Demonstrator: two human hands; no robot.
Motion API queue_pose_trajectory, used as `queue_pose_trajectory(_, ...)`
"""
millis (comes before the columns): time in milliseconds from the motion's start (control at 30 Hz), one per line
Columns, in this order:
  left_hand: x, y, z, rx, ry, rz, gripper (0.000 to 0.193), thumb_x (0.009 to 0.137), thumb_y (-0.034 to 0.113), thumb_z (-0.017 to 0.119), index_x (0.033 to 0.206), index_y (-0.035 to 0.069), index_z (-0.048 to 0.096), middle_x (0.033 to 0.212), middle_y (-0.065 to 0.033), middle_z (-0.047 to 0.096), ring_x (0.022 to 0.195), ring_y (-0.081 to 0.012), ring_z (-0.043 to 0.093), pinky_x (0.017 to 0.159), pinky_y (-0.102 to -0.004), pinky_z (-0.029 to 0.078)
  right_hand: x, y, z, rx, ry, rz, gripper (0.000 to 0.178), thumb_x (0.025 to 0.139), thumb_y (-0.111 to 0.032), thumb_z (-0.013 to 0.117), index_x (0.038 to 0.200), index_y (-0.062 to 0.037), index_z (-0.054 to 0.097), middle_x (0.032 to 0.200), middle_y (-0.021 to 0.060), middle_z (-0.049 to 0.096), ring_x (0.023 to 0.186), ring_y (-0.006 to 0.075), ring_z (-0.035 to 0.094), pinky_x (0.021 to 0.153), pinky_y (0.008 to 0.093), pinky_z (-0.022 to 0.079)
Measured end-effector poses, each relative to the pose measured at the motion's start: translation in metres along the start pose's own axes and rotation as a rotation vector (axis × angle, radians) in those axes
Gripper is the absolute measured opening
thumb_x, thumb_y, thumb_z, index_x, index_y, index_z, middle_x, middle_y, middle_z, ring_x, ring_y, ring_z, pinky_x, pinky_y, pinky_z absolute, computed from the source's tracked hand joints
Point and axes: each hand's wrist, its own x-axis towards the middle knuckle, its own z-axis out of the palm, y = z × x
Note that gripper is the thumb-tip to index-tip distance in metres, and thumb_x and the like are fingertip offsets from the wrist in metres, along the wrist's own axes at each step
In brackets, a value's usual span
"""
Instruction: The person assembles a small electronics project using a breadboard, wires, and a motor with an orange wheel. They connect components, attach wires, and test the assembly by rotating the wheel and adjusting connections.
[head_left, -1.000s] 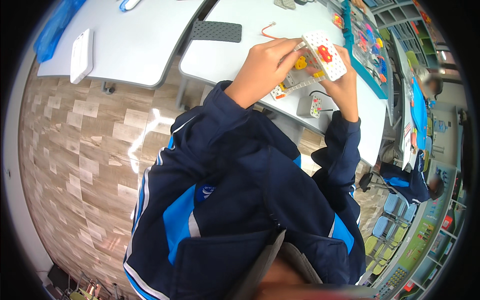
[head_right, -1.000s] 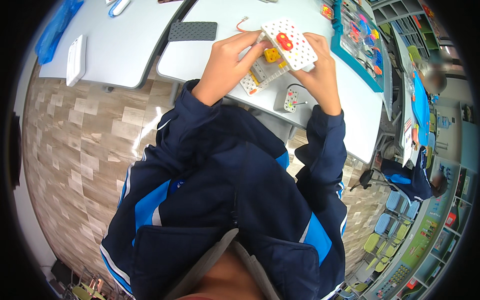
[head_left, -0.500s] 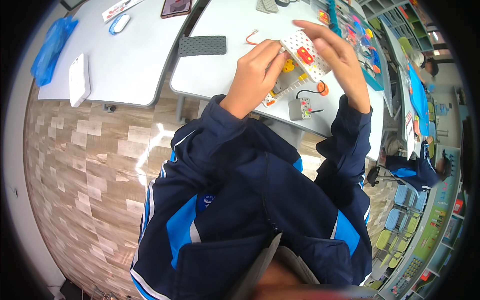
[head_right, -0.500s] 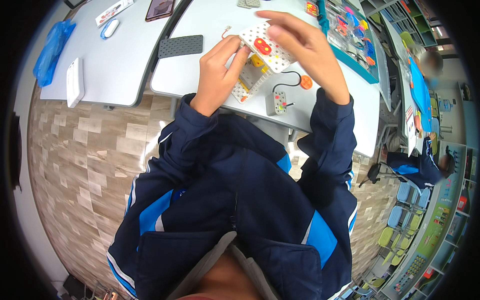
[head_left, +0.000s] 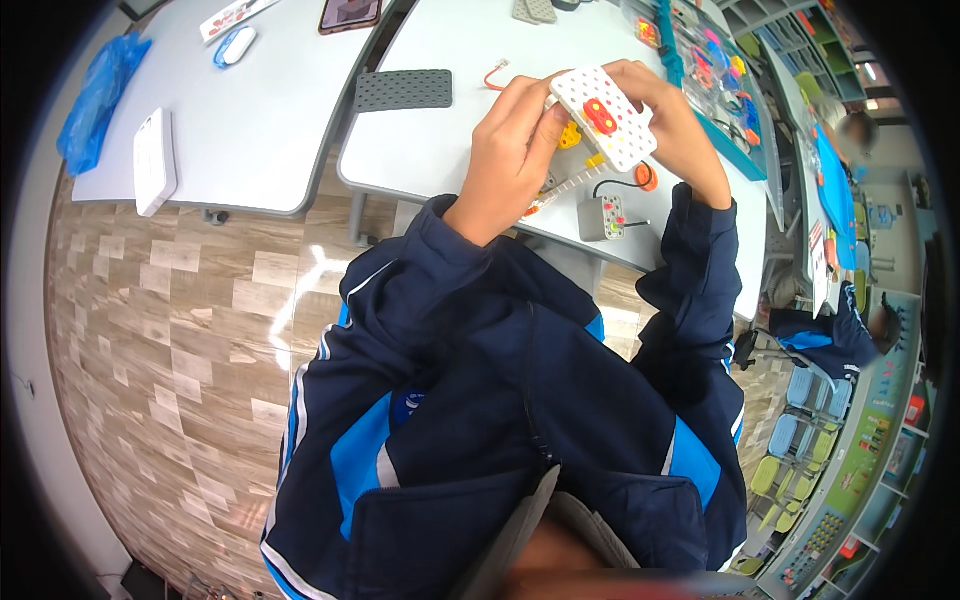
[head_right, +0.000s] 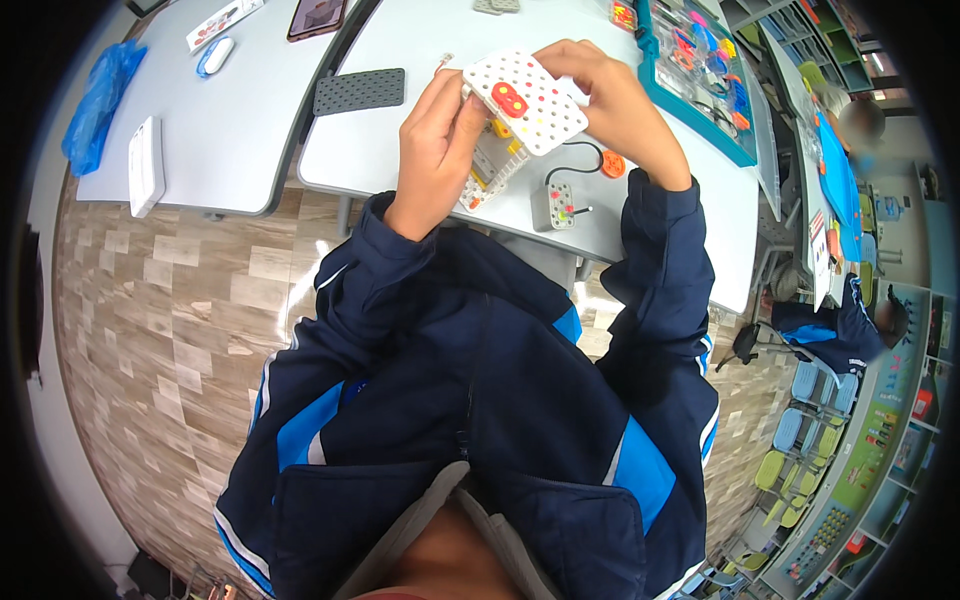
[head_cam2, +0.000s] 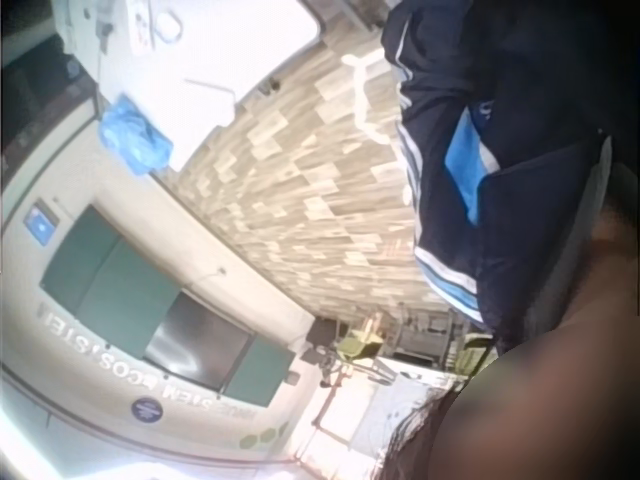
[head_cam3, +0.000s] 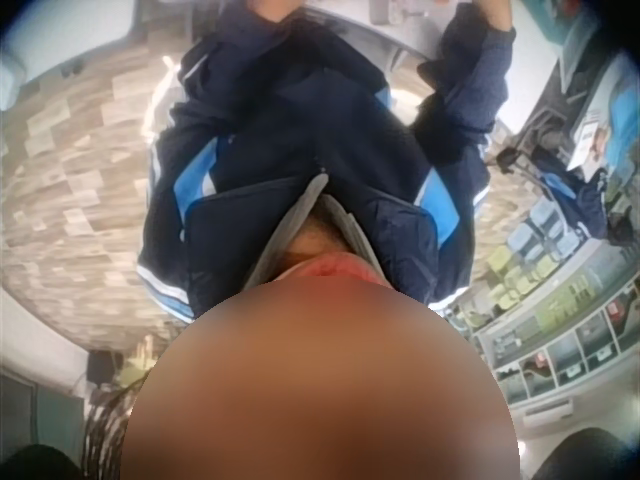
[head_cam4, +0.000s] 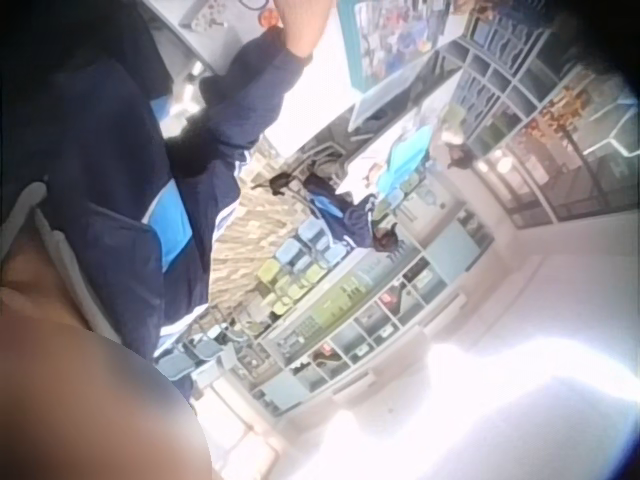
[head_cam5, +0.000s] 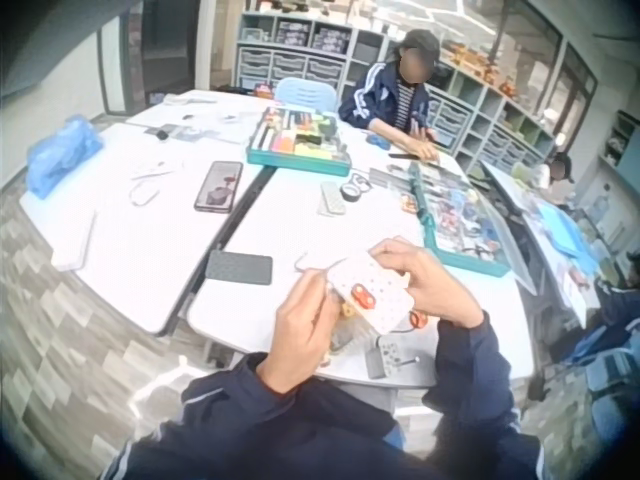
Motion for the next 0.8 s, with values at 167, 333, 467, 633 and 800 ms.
queue_pose_trajectory(167,-0.003,0.003,-0.002,-0.102,-0.074,-0.058,0.038,0.11,0.02,0.049,0.141,-0.001,0.057,0.108,-0.011,0.057,0.093,-0.0199,0.059,0.085,-0.0295,0.048,-0.006,0.005,0.021,-0.09,0.011,0.053,0.044,0.074,-0.014,0.085,0.112,0.0022,0.071,0.117,0.0137,0.068,0.108,0.0322,0.061,0.089,0.0389,0.052)
queue_pose_trajectory(333,-0.004,0.005,-0.005,-0.159,-0.111,-0.08,0.041,0.11,0.022,0.05,0.143,-0.001,0.055,0.111,-0.01,0.055,0.094,-0.0179,0.056,0.086,-0.0278,0.046,-0.007,0.012,0.008,-0.013,0.077,-0.081,0.042,0.076,-0.013,0.084,0.112,0.0032,0.069,0.114,0.013,0.072,0.105,0.0238,0.066,0.086,0.0365,0.051)
queue_pose_trajectory(467,-0.007,0.006,-0.006,-0.132,-0.11,-0.101,0.04,0.109,0.023,0.052,0.14,-0.002,0.057,0.111,-0.0093,0.055,0.094,-0.0172,0.055,0.085,-0.0276,0.046,-0.032,0.013,-0.015,0.547,0.318,0.114,0.023,0.096,-0.007,0.067,0.117,0.0005,0.069,0.113,0.0126,0.074,0.094,0.0112,0.066,0.08,0.025,0.048)
queue_pose_trajectory(633,-0.011,0.011,0.002,-0.138,-0.046,-0.152,0.038,0.107,0.022,0.058,0.134,-0.005,0.061,0.11,-0.0087,0.056,0.094,-0.0164,0.055,0.084,-0.0273,0.046,-0.052,-0.024,-0.016,0.949,0.824,0.163,0.031,0.104,-0.021,0.058,0.118,0.0049,0.066,0.09,0.0126,0.071,0.072,0.0106,0.061,0.07,0.0228,0.047)
queue_pose_trajectory(800,-0.018,0.019,0.016,-0.155,0.033,-0.206,0.036,0.104,0.018,0.063,0.132,-0.005,0.062,0.111,-0.0084,0.057,0.096,-0.0157,0.056,0.085,-0.0275,0.047,-0.076,-0.105,0.02,0.902,0.664,0.341,0.04,0.106,-0.03,0.052,0.117,0.0059,0.064,0.072,0.0103,0.063,0.055,0.0073,0.043,0.054,0.0221,0.036)
